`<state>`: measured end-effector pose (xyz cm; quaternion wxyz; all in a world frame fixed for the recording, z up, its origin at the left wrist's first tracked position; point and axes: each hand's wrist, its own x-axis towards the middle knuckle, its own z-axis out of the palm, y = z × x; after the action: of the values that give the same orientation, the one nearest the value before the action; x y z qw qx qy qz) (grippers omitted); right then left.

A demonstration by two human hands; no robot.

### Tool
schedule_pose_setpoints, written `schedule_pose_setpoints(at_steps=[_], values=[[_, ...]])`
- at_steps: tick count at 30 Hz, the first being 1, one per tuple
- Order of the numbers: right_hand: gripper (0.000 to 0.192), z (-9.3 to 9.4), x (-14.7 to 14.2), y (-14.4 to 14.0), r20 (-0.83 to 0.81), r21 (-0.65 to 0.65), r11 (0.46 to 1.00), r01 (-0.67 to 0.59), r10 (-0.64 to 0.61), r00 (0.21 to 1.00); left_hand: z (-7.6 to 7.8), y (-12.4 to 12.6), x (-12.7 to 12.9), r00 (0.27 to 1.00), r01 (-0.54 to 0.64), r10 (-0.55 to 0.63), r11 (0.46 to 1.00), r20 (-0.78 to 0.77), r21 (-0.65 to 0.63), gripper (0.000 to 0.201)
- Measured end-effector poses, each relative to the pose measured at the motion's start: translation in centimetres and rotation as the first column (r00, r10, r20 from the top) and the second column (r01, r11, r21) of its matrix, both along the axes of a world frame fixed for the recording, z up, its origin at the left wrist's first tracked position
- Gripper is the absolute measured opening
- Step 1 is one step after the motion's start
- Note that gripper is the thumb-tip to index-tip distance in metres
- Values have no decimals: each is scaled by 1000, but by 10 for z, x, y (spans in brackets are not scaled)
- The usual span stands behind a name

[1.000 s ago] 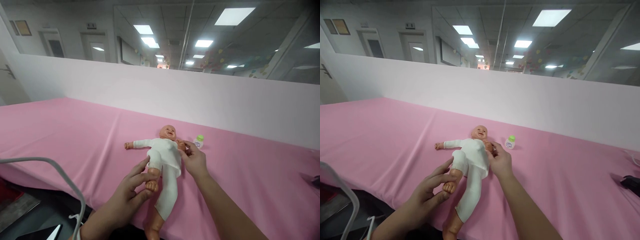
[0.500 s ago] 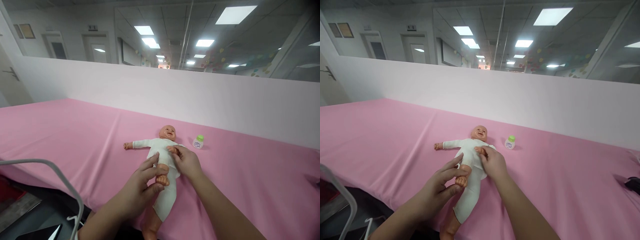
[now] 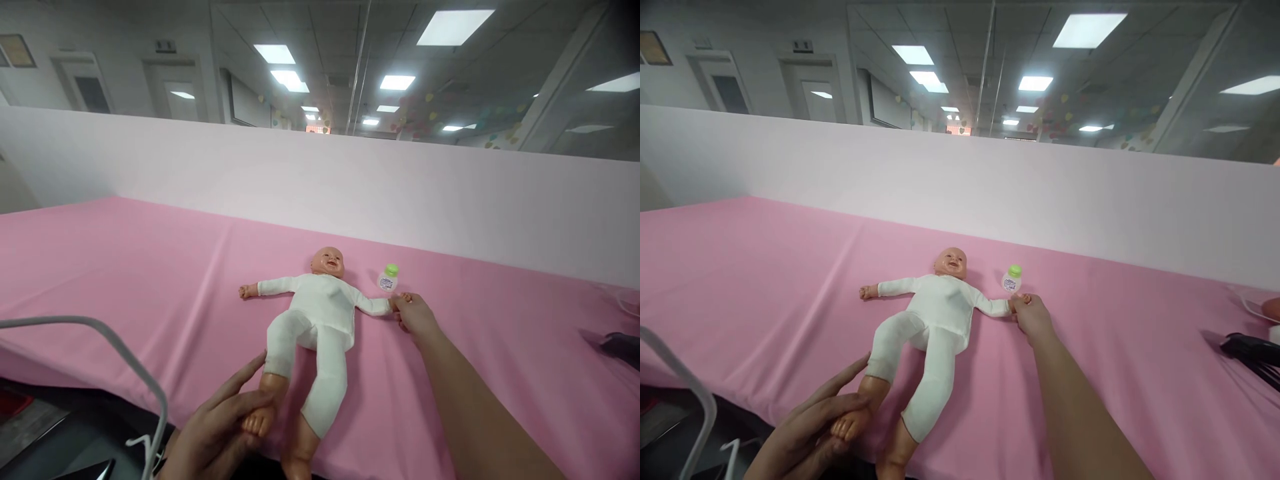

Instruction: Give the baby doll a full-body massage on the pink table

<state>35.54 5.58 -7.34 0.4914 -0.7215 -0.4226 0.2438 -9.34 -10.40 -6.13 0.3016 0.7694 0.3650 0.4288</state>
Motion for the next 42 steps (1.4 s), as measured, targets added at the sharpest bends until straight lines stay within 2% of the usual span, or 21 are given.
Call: schedule_pose_setpoints(at_steps=[3, 7, 13, 16, 18, 20, 22, 24, 27, 31, 37, 42], values=[[30, -2, 7, -2, -35, -87, 995, -48, 46, 998, -16, -5, -6, 999, 4, -1, 996, -32, 85, 38], [31, -1, 14, -3, -59, -141, 987, -79, 71, 996, -30, -4, -7, 998, 28, -18, 986, -61, 167, 46], [32, -1, 11, -5, -158, -74, 994, -86, 73, 985, -37, 1, -6, 993, 58, -41, 985, -107, 162, 55], [40, 6, 2, -6, -214, 45, 999, -24, 33, 976, -26, -4, -5, 998, 41, -32, 987, -57, 154, 53], [48, 15, -10, -7, -218, 148, 988, 38, -5, 976, -11, -7, -1, 1000, -17, 18, 997, -15, 78, 46], [53, 27, -28, -9, -155, 239, 970, 52, -14, 988, 8, -6, 6, 999, -40, 40, 999, 20, -6, 37], [52, 38, -51, -15, -61, 315, 949, -28, 50, 997, 24, -1, 15, 998, -22, 24, 999, 63, -38, 32], [48, 43, -76, -21, -7, 376, 921, -107, 118, 993, 34, 8, 25, 994, -23, 26, 999, 108, -29, 29], [37, 42, -110, -30, 196, 380, 883, -276, 215, 957, 38, 21, 39, 985, -40, 42, 999, 170, -15, 28], [26, 32, -135, -31, 477, 326, 807, -493, 310, 822, 38, 33, 55, 981, -39, 40, 999, 190, -6, 28], [27, 29, -139, -28, 587, 234, 795, -559, 343, 733, 45, 46, 73, 974, -33, 38, 999, 224, -26, 27], [27, 30, -138, -28, 576, 228, 791, -568, 360, 733, 44, 50, 78, 955, -26, 47, 997, 292, -77, 26]])
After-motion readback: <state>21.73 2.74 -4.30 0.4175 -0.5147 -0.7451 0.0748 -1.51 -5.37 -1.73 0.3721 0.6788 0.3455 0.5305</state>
